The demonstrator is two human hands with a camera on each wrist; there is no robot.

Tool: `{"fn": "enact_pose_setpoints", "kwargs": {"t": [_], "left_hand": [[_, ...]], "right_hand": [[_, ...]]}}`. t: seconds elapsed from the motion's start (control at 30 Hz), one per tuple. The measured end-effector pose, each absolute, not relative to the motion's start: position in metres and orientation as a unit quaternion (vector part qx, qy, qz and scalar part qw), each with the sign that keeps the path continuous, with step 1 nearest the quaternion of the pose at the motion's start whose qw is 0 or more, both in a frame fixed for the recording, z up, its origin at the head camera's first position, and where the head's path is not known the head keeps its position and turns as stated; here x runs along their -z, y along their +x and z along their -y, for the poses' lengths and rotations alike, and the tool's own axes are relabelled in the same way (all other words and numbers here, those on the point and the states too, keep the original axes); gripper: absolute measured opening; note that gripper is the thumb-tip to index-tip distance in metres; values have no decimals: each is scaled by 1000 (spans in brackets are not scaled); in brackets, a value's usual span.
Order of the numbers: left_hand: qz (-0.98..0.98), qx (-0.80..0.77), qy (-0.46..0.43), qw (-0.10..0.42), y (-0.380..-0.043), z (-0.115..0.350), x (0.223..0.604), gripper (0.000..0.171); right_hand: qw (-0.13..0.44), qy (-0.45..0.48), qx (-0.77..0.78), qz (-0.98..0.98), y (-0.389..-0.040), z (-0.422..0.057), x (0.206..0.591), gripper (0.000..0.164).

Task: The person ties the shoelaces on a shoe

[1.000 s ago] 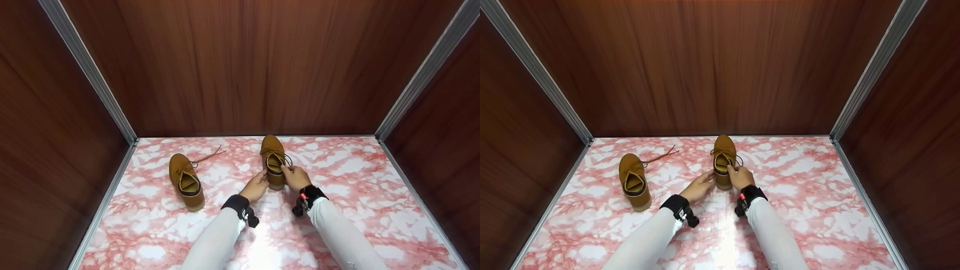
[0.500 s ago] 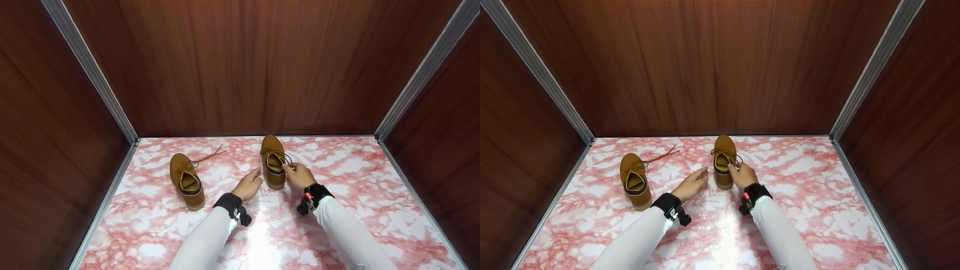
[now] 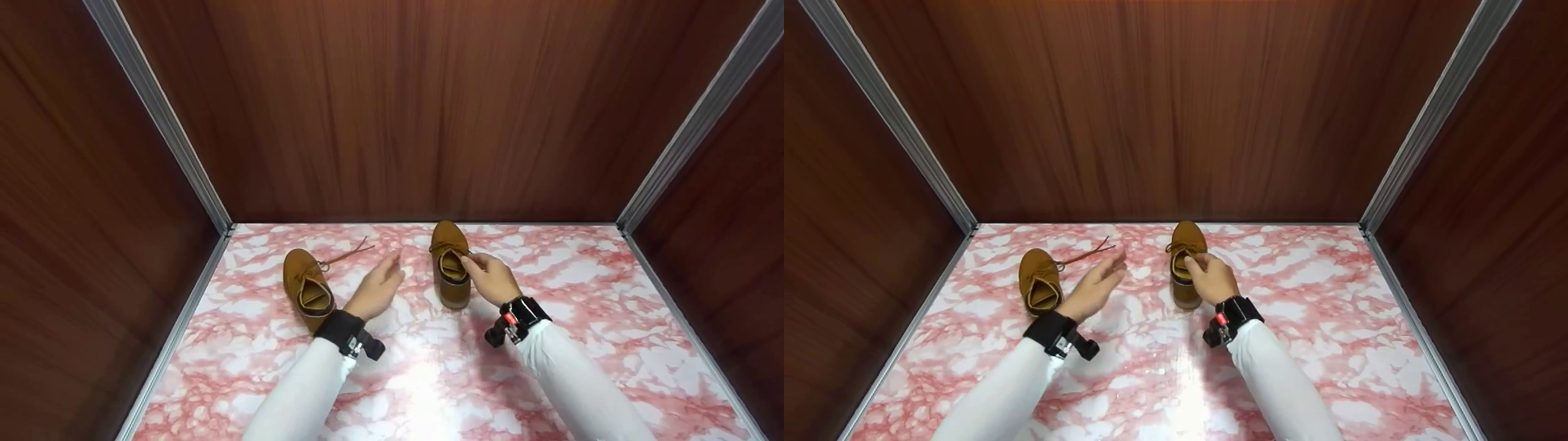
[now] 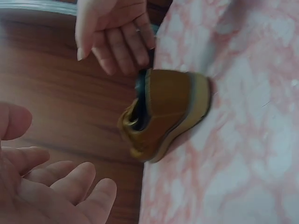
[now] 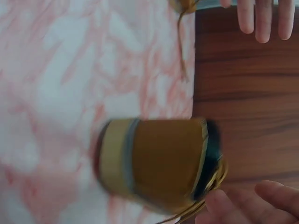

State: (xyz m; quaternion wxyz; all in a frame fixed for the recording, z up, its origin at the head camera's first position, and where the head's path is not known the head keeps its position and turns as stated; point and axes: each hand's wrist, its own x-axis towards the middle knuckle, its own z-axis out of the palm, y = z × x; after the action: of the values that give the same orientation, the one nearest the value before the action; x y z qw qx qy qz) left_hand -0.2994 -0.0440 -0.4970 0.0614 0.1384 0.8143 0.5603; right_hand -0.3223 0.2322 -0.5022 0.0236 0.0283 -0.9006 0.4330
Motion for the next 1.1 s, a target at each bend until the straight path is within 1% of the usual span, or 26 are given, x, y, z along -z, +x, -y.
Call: {"fn": "enact_pose_setpoints", "kwargs": {"t": [0.07,0.2,0.37,0.6,0.7,0.8,0.97,1.03,1.1], "left_hand": [[-809,-573,126,39,-300,56,489,59],[-790,-604,100,-5,-300,81,480,57],[-775,-627,64,-46,-297,110,480,58],[-771,-627,-30,-107,-291,155,498,62],[-782,-606,-74,-124,-290,168,509,66],[-794,-585,-111,-124,-289,178,521,73],[-800,-572,-154,-91,-289,184,538,85],[-802,-570,-160,-84,-290,184,544,85],[-805,-564,-165,-82,-291,185,550,81]], "right_hand": [[31,35,-440,897,-320,-225,497,49],[44,50,-445,893,-317,-209,490,46],[53,75,-447,890,-314,-185,487,43],[22,99,-476,873,-309,-149,496,39],[2,103,-491,865,-307,-138,503,38],[-28,107,-511,853,-305,-128,512,40],[-82,105,-547,826,-300,-114,529,45],[-100,101,-556,819,-298,-110,535,47],[-112,99,-562,814,-297,-108,541,48]]}}
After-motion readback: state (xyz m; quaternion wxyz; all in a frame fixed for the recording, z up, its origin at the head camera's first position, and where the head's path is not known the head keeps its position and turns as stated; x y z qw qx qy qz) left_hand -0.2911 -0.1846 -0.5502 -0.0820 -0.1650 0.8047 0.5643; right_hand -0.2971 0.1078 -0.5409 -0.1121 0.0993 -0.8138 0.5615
